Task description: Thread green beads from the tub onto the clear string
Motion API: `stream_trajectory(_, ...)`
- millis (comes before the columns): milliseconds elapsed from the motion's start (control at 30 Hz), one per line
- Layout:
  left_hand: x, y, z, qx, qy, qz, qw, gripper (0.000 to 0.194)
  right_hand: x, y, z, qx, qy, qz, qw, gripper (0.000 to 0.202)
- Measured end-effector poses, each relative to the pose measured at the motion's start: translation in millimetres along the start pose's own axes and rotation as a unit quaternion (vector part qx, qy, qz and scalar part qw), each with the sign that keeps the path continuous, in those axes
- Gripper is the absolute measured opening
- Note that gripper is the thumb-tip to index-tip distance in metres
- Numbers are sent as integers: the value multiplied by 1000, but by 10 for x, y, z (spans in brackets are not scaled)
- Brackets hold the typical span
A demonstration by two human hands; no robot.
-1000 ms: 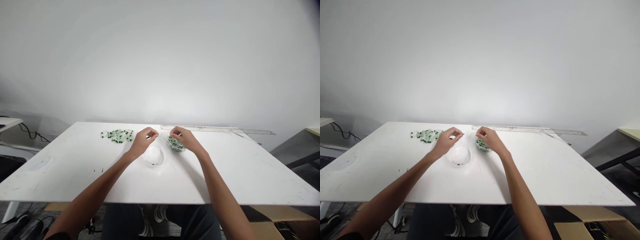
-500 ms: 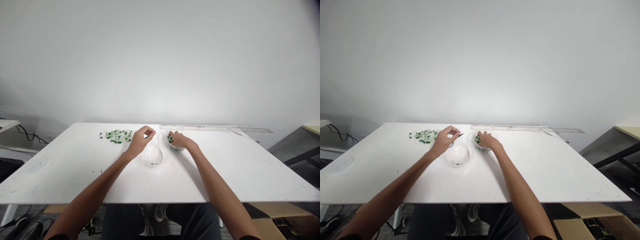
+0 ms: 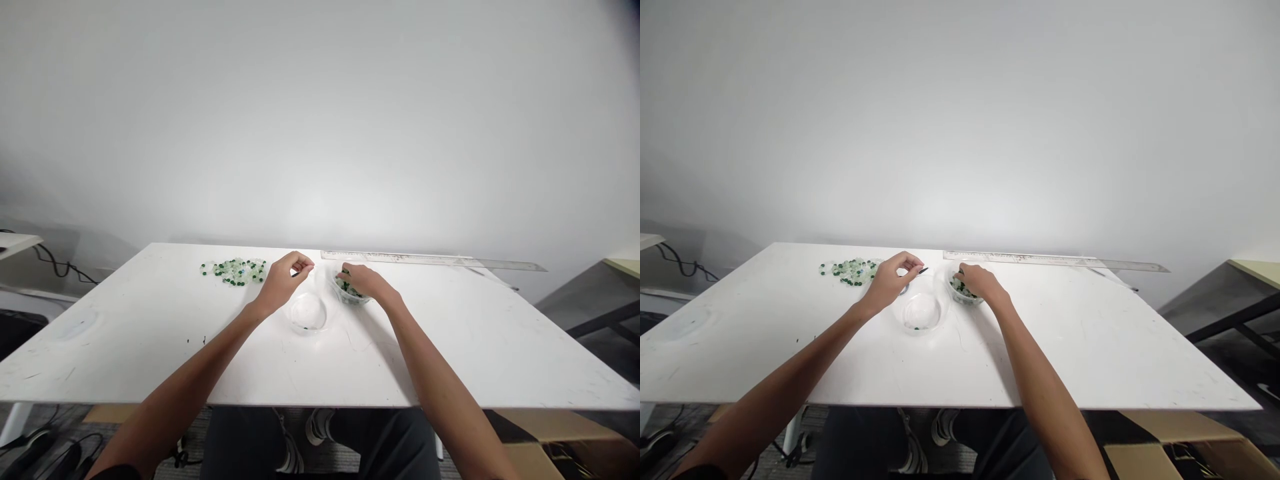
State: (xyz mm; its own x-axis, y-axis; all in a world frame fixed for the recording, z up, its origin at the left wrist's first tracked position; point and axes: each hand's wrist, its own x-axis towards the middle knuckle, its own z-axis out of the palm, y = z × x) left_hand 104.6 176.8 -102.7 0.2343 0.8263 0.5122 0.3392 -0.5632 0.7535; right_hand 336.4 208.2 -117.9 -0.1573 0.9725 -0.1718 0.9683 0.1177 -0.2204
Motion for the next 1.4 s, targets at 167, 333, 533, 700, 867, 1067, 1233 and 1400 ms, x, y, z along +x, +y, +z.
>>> stream_trajectory(167,1,1,-4,2,-2,0,1000,9,-65,24,-38,19,76,-29,996,23)
stream_trajectory(333,4,-10,3,2,-4,0,1000,9,-90,62,-64,45,105,-58,992,18)
stream_trajectory(533,3,-19,5,2,-3,-1,1000,9,-129,58,-98,58,115,-66,989,24)
stream_trajectory(700,1,-12,1,6,-3,-2,1000,10,-170,26,-99,48,133,-53,989,34)
stream_trajectory(867,-2,-1,-2,7,-4,-2,1000,11,-186,-25,-117,132,160,-92,974,32)
stream_trajectory(1067,-18,4,0,4,-4,-1,1000,10,-270,-232,-109,333,185,-170,909,30)
stream_trajectory(1233,-34,-1,22,24,10,32,999,6,-354,-422,-60,488,134,-188,842,18)
stream_trajectory(1400,-55,-1,40,54,2,72,996,5,-393,-503,-24,563,117,-186,797,18)
